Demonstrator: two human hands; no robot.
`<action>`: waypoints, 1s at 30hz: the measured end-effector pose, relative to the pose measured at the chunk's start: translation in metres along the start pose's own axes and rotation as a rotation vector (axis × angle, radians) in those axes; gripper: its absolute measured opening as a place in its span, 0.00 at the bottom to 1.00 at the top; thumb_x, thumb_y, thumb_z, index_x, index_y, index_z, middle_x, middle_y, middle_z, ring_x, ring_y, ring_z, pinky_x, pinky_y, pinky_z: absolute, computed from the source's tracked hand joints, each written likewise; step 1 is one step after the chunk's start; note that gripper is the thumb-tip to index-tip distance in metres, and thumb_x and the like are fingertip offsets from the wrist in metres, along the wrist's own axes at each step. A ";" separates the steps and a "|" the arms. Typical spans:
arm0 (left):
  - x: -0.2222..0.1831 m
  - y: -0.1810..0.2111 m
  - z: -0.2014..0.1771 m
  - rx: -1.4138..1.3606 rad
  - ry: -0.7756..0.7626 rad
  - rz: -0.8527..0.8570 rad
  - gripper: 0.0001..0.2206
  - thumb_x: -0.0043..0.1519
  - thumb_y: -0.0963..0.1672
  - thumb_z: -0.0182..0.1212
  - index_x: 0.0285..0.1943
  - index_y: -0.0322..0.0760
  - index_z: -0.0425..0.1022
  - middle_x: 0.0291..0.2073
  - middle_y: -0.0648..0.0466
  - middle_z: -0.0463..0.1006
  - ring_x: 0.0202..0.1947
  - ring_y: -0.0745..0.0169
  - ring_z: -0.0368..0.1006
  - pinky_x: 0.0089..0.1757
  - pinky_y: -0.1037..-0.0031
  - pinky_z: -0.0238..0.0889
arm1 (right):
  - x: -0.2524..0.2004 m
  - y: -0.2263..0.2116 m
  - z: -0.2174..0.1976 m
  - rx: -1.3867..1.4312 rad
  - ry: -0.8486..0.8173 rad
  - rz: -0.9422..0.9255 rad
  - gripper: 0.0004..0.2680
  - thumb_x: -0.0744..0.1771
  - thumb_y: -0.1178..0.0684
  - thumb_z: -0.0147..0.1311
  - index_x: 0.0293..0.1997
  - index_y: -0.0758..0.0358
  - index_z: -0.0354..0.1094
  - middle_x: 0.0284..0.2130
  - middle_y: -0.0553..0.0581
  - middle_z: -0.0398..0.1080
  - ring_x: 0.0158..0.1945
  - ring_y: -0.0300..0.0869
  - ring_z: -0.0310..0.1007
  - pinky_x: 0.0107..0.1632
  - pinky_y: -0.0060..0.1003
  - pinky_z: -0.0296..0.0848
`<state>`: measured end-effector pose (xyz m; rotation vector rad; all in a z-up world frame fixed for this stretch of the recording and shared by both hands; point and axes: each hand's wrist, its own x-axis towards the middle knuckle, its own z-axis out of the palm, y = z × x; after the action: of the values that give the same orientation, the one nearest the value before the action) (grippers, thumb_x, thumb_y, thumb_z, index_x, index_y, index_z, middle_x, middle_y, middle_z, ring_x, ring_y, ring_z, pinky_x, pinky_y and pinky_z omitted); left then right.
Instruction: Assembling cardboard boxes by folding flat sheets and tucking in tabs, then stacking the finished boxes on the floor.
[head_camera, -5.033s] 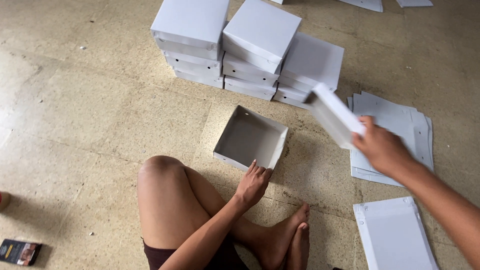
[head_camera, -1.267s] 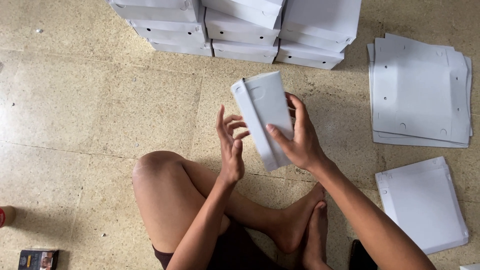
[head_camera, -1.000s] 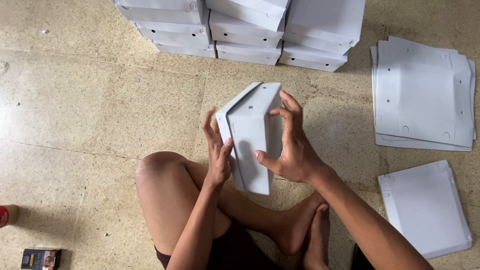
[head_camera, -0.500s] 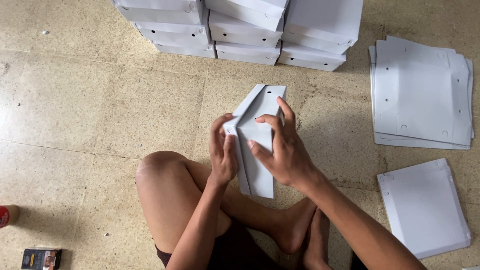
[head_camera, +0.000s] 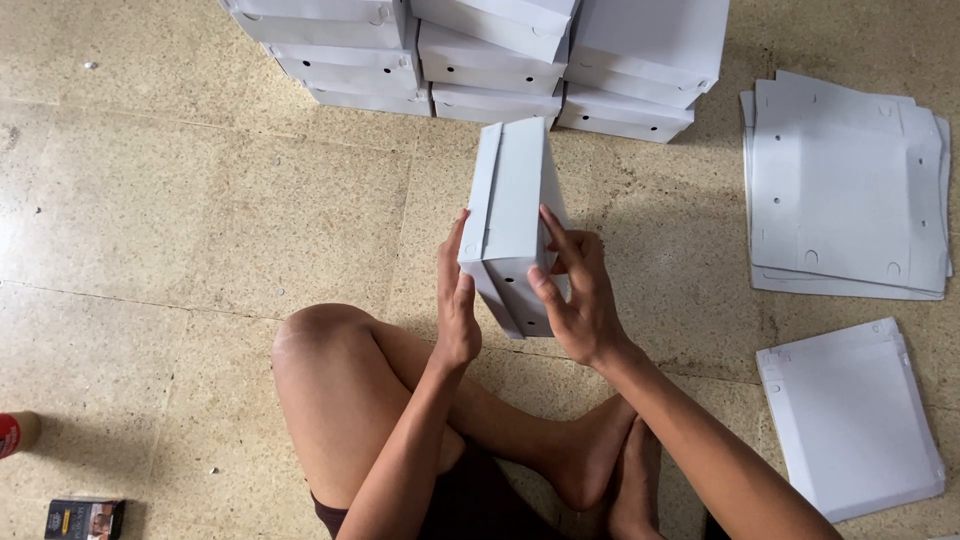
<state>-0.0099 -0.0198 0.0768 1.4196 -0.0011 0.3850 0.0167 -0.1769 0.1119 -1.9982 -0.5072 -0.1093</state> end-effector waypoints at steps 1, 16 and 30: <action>0.000 -0.004 0.001 -0.007 0.003 0.010 0.38 0.66 0.60 0.32 0.76 0.30 0.44 0.70 0.26 0.49 0.70 0.14 0.43 0.57 0.18 0.42 | -0.004 0.008 0.002 -0.007 -0.044 0.019 0.25 0.69 0.43 0.46 0.76 0.58 0.47 0.50 0.61 0.59 0.47 0.46 0.62 0.54 0.43 0.70; -0.021 -0.022 0.013 0.334 -0.268 0.491 0.38 0.51 0.55 0.54 0.70 0.35 0.64 0.67 0.40 0.64 0.72 0.27 0.52 0.66 0.36 0.40 | 0.017 -0.029 -0.021 0.086 0.050 0.555 0.32 0.61 0.35 0.62 0.64 0.64 0.51 0.44 0.67 0.67 0.46 0.58 0.74 0.47 0.55 0.71; -0.013 -0.056 0.019 0.495 0.122 0.083 0.24 0.69 0.50 0.42 0.69 0.29 0.55 0.62 0.38 0.59 0.66 0.38 0.55 0.63 0.48 0.51 | 0.103 -0.005 -0.188 0.018 0.357 0.793 0.19 0.66 0.38 0.50 0.58 0.59 0.66 0.41 0.56 0.71 0.41 0.44 0.73 0.37 0.39 0.71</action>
<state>-0.0031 -0.0467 0.0235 1.8853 0.1434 0.5669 0.1349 -0.3072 0.2342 -1.9656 0.5166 0.0333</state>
